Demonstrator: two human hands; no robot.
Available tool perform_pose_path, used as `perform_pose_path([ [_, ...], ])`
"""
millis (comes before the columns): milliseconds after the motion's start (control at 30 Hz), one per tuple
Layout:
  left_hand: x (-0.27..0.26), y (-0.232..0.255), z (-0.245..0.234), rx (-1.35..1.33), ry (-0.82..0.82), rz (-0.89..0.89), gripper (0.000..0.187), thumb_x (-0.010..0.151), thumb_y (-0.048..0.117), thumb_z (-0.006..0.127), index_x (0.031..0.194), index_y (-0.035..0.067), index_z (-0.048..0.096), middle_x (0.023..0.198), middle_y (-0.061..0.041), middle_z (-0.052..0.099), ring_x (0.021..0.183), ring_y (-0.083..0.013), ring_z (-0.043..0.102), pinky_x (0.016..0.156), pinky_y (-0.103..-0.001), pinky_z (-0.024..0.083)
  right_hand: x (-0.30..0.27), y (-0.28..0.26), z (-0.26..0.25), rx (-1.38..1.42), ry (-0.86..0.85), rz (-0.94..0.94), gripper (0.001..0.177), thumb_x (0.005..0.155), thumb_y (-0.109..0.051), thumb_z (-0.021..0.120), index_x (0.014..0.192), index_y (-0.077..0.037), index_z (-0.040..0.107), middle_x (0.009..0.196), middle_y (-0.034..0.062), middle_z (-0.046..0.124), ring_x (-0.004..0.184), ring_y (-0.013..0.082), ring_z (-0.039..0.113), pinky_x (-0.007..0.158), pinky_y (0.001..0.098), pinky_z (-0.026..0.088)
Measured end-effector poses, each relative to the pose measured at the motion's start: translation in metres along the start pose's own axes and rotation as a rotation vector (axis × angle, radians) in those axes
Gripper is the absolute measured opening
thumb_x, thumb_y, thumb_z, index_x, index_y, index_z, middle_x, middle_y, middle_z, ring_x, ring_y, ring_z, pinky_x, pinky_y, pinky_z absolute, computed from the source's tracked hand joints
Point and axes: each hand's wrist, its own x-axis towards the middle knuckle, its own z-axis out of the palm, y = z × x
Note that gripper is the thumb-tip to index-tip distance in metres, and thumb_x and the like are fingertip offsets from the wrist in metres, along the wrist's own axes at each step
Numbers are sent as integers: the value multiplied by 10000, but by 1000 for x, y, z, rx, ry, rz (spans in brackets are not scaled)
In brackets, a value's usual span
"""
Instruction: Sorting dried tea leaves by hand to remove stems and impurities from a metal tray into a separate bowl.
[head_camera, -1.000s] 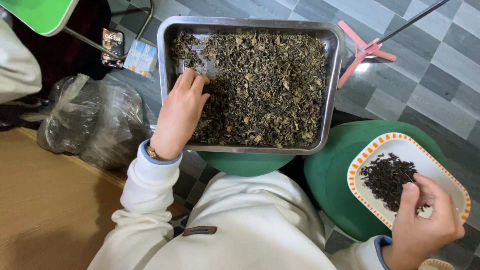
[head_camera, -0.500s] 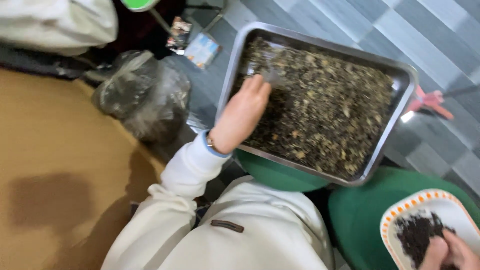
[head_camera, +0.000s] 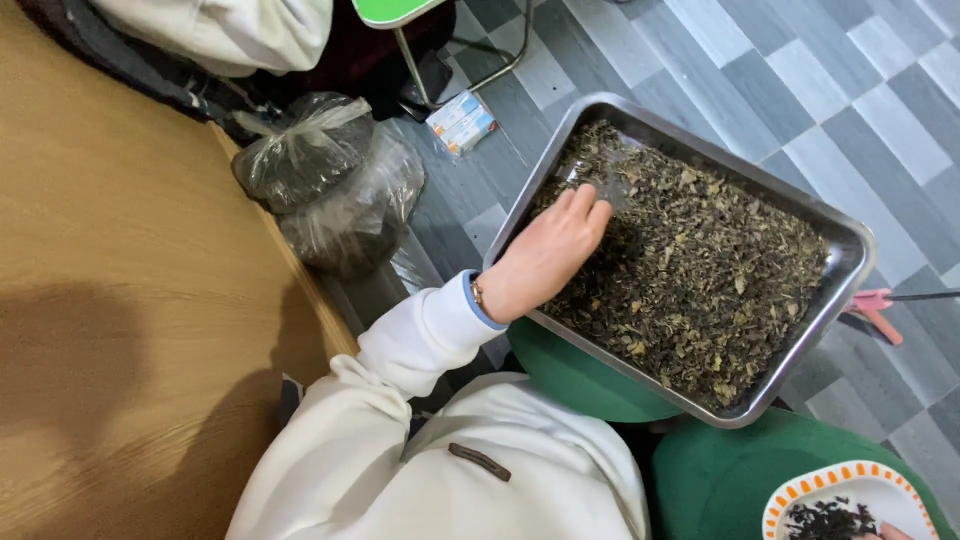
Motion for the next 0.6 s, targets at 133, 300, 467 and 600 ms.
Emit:
perform_pose_path([
  [133, 0, 9, 2, -385, -19, -19, 516, 645, -359, 468, 1001, 13, 495, 1022, -117, 513, 868, -201, 462, 721, -322, 505, -93, -173, 108, -48, -122, 173, 473, 1009, 108, 545, 1478, 90, 608, 1321, 323, 668, 1134, 425, 650, 973, 441, 454],
  [300, -7, 70, -2, -491, 133, 178, 207, 864, -134, 639, 1024, -24, 566, 1005, -164, 585, 929, -282, 572, 866, -381, 521, -179, -477, 256, -288, 413, -605, 112, 1146, -3, 717, 1235, 41, 769, 1093, 187, 723, 891, 257, 658, 875, 356, 526],
  [467, -9, 103, -26, -759, 69, 269, 113, 983, -91, 542, 1045, -15, 485, 1012, -138, 433, 899, -306, 495, 714, -412, 474, -155, -503, 268, -287, 382, -768, 197, 1174, -45, 611, 1152, 94, 750, 1064, 198, 738, 924, 307, 683, 844, 416, 524],
  [600, -6, 112, -20, -1078, -46, 260, 57, 1063, 26, 456, 1103, -15, 452, 1034, -148, 431, 906, -324, 483, 799, -421, 450, -147, -486, 268, -193, 349, -686, 246, 1149, -147, 596, 1130, 70, 711, 1011, 171, 719, 894, 281, 667, 861, 388, 506],
])
